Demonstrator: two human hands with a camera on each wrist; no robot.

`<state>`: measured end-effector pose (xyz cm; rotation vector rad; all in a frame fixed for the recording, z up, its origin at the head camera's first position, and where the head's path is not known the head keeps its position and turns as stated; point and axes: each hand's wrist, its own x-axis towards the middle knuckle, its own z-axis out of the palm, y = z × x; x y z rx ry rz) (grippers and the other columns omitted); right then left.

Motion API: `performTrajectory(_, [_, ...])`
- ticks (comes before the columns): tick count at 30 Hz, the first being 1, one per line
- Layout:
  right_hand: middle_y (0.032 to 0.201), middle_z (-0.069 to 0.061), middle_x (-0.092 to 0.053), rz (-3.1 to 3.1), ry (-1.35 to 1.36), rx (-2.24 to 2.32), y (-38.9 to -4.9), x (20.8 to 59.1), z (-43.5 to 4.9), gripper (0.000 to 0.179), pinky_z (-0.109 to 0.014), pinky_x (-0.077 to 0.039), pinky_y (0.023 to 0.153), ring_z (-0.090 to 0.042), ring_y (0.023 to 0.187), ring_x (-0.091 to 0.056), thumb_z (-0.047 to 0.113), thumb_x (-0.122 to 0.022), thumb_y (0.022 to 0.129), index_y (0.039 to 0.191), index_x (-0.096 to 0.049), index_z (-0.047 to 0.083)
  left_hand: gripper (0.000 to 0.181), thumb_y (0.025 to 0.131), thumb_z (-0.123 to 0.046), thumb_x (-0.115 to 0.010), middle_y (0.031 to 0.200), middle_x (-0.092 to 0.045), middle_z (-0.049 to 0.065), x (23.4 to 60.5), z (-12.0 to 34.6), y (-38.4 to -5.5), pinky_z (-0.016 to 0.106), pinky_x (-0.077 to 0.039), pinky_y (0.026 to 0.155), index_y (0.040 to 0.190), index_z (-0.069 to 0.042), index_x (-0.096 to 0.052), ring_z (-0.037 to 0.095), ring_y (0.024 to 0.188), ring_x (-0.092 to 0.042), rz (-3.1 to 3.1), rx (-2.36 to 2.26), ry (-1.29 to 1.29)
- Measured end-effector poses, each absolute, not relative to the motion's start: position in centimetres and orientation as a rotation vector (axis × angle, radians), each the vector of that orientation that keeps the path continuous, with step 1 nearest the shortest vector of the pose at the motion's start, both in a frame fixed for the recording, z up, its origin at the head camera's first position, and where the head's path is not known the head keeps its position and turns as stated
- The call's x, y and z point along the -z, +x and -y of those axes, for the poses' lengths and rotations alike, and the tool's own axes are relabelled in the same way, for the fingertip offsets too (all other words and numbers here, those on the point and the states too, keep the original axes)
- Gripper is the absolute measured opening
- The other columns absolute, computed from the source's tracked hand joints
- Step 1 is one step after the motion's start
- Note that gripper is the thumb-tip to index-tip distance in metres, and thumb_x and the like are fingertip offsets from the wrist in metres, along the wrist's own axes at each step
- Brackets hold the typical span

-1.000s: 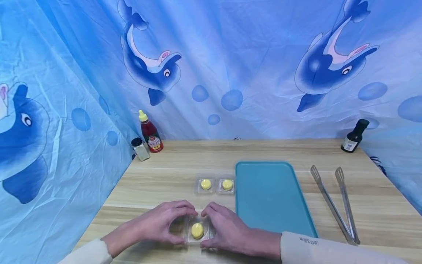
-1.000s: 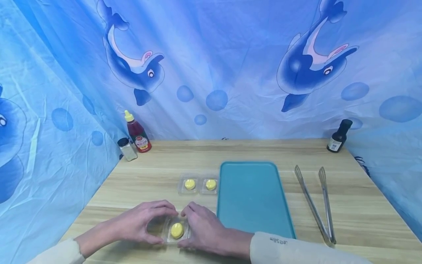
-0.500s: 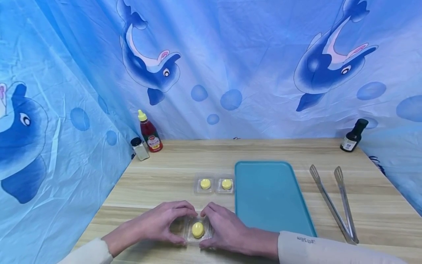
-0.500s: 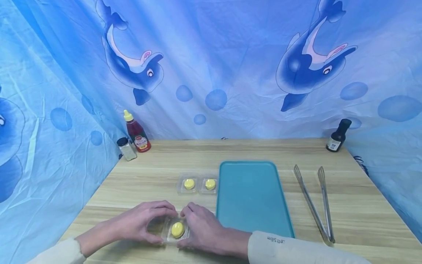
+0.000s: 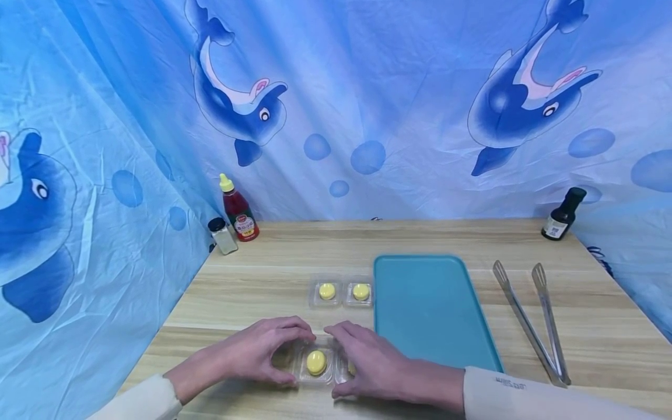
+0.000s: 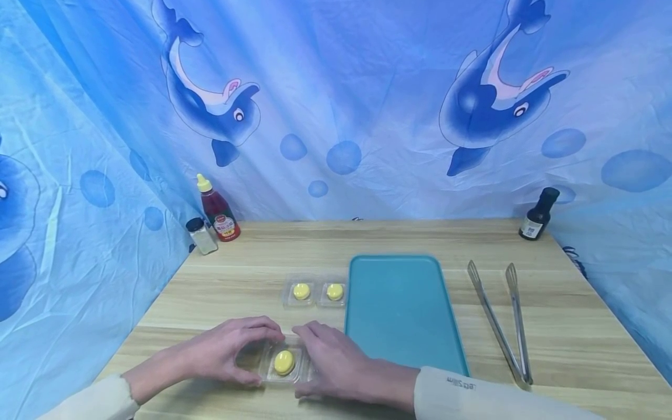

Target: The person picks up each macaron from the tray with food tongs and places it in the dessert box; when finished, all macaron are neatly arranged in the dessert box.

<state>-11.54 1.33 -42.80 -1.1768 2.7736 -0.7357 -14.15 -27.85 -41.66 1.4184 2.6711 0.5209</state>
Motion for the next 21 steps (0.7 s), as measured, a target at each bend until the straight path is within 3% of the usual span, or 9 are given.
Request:
performTrajectory(14, [0.144, -0.002, -0.060, -2.796, -1.122, 0.762, -11.4, 42.3, -4.3, 0.098, -0.044, -0.055, 0.107, -0.024, 0.126, -0.062, 0.044, -0.095, 0.076, 0.154, -0.049, 0.008, 0.068, 0.087, -0.055, -0.086, 0.141, -0.059, -0.012, 41.2, 27.7, -14.2, 0.041, -0.055, 0.106, 0.143, -0.022, -0.065, 0.009, 0.128, -0.059, -2.707, -0.384, 1.355])
performTrajectory(21, [0.149, -0.011, -0.060, -2.846, -1.109, 0.844, -11.7, 41.3, -7.2, 0.092, -0.051, -0.053, 0.109, -0.031, 0.133, -0.060, 0.038, -0.093, 0.081, 0.155, -0.048, 0.008, 0.077, 0.083, -0.063, -0.084, 0.142, -0.061, -0.010, 40.6, 27.8, -14.5, 0.043, -0.055, 0.106, 0.144, -0.021, -0.064, 0.012, 0.129, -0.059, -2.746, -0.325, 1.383])
